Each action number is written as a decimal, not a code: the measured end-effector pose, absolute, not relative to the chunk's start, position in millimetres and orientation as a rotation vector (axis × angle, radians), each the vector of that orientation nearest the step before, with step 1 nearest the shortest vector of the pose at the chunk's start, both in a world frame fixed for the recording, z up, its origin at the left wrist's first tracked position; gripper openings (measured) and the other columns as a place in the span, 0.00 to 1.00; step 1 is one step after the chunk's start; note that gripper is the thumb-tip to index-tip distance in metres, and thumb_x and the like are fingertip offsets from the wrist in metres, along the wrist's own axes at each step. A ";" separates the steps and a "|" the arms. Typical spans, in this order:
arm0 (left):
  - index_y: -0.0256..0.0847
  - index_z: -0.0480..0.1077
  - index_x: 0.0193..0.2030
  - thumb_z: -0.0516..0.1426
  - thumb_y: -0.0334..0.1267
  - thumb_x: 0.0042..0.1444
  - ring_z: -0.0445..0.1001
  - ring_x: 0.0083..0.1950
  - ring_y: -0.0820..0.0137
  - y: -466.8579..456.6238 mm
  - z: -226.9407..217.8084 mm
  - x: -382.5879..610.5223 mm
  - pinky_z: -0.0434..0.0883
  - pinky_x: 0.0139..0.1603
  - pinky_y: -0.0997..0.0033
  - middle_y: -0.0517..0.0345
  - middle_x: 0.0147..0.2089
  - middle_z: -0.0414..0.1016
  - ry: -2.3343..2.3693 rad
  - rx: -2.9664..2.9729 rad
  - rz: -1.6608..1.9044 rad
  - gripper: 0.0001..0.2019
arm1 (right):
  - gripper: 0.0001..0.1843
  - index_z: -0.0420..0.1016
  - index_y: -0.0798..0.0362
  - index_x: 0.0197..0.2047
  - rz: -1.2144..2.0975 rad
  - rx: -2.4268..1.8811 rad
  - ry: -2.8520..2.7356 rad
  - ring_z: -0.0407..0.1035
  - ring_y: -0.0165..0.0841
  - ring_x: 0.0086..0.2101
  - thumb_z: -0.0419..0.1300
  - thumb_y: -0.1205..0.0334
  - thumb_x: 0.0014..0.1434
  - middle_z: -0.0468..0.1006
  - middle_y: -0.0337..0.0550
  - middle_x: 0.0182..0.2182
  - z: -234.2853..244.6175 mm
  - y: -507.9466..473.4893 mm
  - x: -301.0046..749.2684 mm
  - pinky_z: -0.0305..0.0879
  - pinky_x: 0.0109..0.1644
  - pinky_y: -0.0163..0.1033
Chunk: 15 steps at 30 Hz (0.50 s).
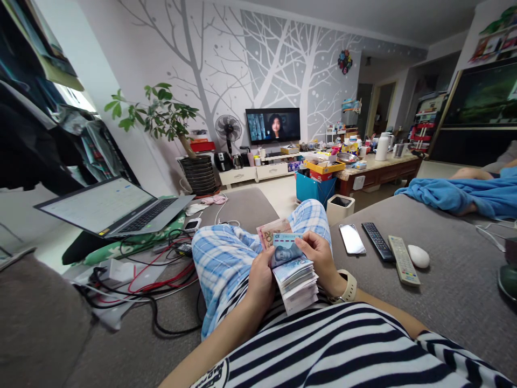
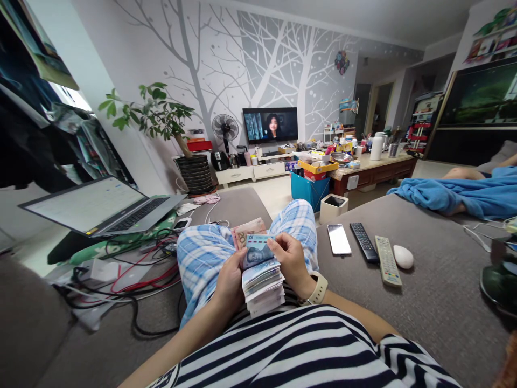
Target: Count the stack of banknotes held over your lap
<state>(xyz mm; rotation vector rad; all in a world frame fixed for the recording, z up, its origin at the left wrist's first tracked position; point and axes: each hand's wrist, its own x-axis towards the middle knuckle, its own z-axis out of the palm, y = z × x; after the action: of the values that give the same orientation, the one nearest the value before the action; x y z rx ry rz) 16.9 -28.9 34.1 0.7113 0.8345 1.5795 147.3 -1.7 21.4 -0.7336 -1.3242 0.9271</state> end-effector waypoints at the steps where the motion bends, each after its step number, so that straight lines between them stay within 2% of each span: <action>1: 0.33 0.77 0.36 0.61 0.39 0.43 0.78 0.38 0.61 -27.8 33.4 16.8 0.72 0.43 0.63 0.54 0.32 0.81 0.817 0.707 1.575 0.14 | 0.17 0.62 0.52 0.23 0.924 -0.733 -1.323 0.52 0.27 0.23 0.61 0.53 0.57 0.57 0.33 0.20 21.4 -1.8 147.2 0.49 0.27 0.35; 15: 0.33 0.78 0.34 0.59 0.38 0.45 0.77 0.37 0.62 -26.2 33.8 17.5 0.72 0.46 0.62 0.51 0.36 0.82 0.840 0.696 1.604 0.12 | 0.15 0.68 0.53 0.24 0.939 -0.690 -1.306 0.53 0.27 0.22 0.60 0.54 0.58 0.61 0.33 0.19 24.9 -6.0 147.5 0.50 0.26 0.35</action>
<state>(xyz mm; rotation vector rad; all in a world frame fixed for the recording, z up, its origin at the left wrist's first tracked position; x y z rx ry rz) 17.5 -26.2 33.8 0.6965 0.8395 1.6038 147.5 -6.0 24.9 -0.6895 -1.3064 0.9394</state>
